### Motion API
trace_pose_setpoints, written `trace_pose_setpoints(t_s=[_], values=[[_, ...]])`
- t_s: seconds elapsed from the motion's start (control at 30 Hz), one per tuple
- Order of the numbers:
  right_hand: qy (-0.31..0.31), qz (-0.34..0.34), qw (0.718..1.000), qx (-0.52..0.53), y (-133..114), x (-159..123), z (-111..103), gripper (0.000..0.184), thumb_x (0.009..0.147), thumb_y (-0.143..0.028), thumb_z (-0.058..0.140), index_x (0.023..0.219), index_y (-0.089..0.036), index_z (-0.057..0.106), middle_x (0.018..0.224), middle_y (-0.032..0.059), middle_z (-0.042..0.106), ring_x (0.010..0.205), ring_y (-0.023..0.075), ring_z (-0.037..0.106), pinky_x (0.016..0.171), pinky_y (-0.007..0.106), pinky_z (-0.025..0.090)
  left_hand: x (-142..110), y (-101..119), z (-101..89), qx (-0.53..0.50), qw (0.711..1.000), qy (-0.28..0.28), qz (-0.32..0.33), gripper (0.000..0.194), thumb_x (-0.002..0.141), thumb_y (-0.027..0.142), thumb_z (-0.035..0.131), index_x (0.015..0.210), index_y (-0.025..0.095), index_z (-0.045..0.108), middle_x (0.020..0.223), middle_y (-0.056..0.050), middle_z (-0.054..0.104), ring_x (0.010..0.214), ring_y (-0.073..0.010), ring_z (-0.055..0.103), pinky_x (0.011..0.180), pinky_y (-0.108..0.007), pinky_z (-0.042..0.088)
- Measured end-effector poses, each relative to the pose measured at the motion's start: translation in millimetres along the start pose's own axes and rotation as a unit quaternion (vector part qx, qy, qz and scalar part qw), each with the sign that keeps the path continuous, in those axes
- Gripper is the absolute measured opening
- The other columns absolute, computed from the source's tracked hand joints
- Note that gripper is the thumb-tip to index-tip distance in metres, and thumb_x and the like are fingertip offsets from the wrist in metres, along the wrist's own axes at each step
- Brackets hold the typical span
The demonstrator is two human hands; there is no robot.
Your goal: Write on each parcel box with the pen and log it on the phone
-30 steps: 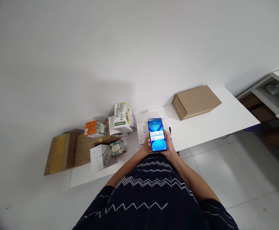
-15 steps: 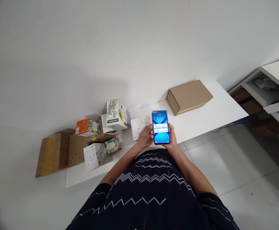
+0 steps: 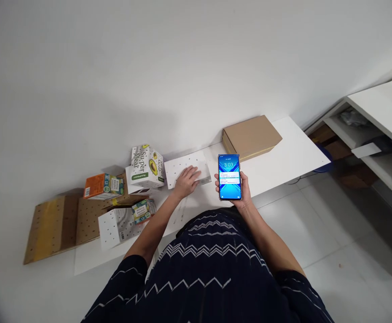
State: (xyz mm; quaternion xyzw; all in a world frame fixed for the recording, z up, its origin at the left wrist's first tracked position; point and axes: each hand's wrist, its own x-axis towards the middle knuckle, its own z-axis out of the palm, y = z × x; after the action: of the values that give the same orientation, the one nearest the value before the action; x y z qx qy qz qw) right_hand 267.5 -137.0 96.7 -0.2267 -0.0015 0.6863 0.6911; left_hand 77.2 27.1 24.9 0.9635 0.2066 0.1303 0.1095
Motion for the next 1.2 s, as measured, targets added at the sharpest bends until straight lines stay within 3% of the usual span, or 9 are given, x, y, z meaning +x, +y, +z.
trace_pose_setpoints(t_s=[0.43, 0.7, 1.2], values=[[0.036, -0.044, 0.998, 0.032, -8, -18, -20, 0.057, 0.082, -0.053, 0.044, 0.122, -0.013, 0.05, 0.113, 0.015, 0.065, 0.087, 0.025, 0.066, 0.075, 0.044, 0.055, 30, -56, -1.3, 0.035, 0.998, 0.006, -0.047, 0.042, 0.09, 0.036, 0.042, 0.127, 0.019, 0.053, 0.138, -0.011, 0.048, 0.134, -0.0274, 0.034, 0.11, -0.046, 0.028], [0.037, -0.046, 0.998, 0.029, -4, -19, -18, 0.057, 0.083, -0.053, 0.043, 0.122, -0.012, 0.051, 0.111, 0.0161, 0.065, 0.087, 0.0247, 0.066, 0.075, 0.043, 0.054, 40, -62, -0.8, 0.042, 0.997, 0.013, -0.071, 0.044, 0.089, 0.036, 0.039, 0.127, 0.018, 0.052, 0.138, -0.012, 0.048, 0.134, -0.029, 0.035, 0.109, -0.049, 0.027], [0.004, -0.023, 0.999, 0.027, -4, -18, -15, 0.057, 0.083, -0.054, 0.043, 0.121, -0.012, 0.051, 0.112, 0.0147, 0.065, 0.086, 0.0233, 0.065, 0.074, 0.041, 0.054, 42, -73, -7.3, 0.048, 0.998, 0.001, -0.048, 0.043, 0.086, 0.034, 0.045, 0.126, 0.018, 0.054, 0.138, -0.011, 0.048, 0.132, -0.0278, 0.037, 0.107, -0.046, 0.029]])
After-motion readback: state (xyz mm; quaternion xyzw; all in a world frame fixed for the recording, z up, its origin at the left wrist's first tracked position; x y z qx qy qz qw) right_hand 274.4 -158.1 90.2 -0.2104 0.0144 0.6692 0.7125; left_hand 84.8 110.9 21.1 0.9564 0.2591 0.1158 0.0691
